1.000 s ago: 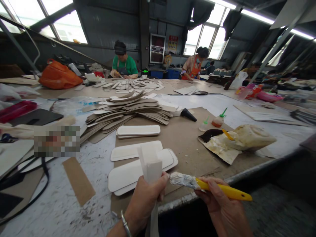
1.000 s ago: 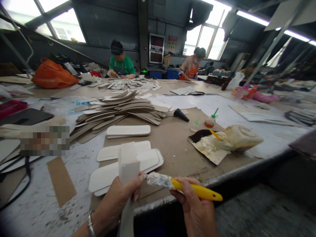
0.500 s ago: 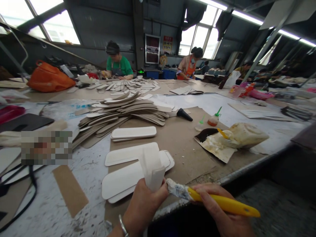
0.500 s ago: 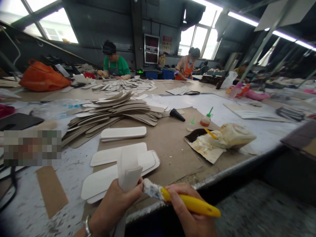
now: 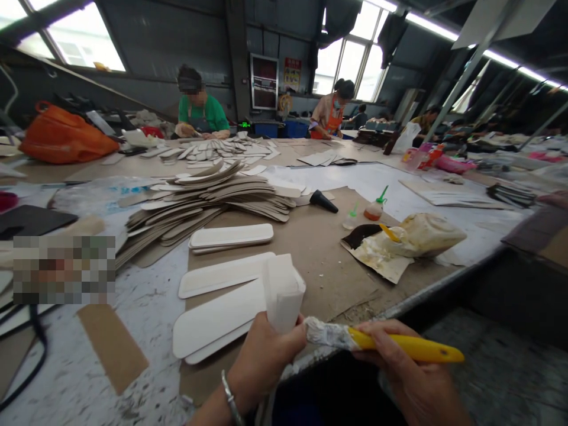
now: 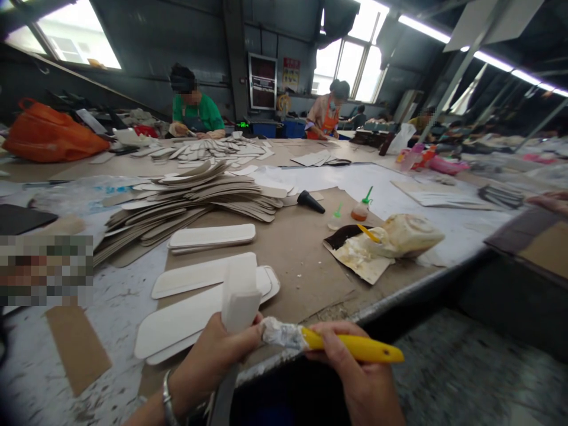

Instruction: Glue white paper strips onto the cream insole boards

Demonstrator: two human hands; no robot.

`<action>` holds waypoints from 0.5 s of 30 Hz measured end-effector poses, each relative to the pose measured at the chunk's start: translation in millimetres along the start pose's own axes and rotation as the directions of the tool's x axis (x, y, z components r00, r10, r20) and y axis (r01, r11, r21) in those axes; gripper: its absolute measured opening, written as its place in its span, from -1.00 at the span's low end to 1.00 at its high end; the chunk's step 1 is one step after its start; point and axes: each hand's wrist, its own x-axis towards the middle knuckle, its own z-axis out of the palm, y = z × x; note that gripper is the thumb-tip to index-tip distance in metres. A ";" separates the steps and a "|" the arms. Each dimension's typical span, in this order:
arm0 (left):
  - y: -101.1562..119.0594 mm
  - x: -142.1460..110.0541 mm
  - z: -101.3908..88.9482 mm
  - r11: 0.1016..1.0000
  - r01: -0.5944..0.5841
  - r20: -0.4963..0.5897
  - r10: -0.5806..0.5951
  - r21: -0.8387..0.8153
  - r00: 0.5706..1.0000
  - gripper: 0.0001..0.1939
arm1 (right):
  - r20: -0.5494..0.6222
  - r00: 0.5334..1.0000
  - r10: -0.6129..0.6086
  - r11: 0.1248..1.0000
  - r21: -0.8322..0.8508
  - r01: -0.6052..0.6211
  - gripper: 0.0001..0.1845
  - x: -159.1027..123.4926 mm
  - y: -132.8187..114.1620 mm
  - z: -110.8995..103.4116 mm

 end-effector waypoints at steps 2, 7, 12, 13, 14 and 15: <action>1.4 1.0 -0.5 0.996 0.034 0.039 -0.031 -0.079 0.999 -0.73 | -0.018 0.998 0.062 0.990 0.128 -0.059 -0.72 3.2 1.8 2.0; 1.6 0.0 -1.4 0.989 0.055 0.052 -0.049 -0.136 0.997 -0.72 | -0.020 0.997 0.078 0.971 0.229 -0.072 -0.74 7.8 2.4 5.5; -1.0 1.1 3.3 0.995 0.057 -0.004 -0.057 -0.082 0.998 -0.72 | -0.004 0.999 0.035 0.983 0.180 -0.033 -0.72 9.3 3.6 2.6; -2.0 1.5 4.7 0.995 0.049 -0.032 -0.051 -0.082 0.998 -0.72 | 0.007 1.000 0.018 0.988 0.153 -0.019 -0.71 8.8 3.5 2.2; -3.3 2.1 6.0 0.996 0.038 -0.068 -0.043 -0.082 0.997 -0.72 | 0.013 1.000 -0.002 0.993 0.115 0.001 -0.70 7.8 3.3 2.3; -5.2 2.9 7.2 0.996 0.025 -0.108 -0.034 -0.080 0.994 -0.72 | 0.012 0.999 -0.030 0.997 0.066 0.029 -0.69 6.3 3.0 3.3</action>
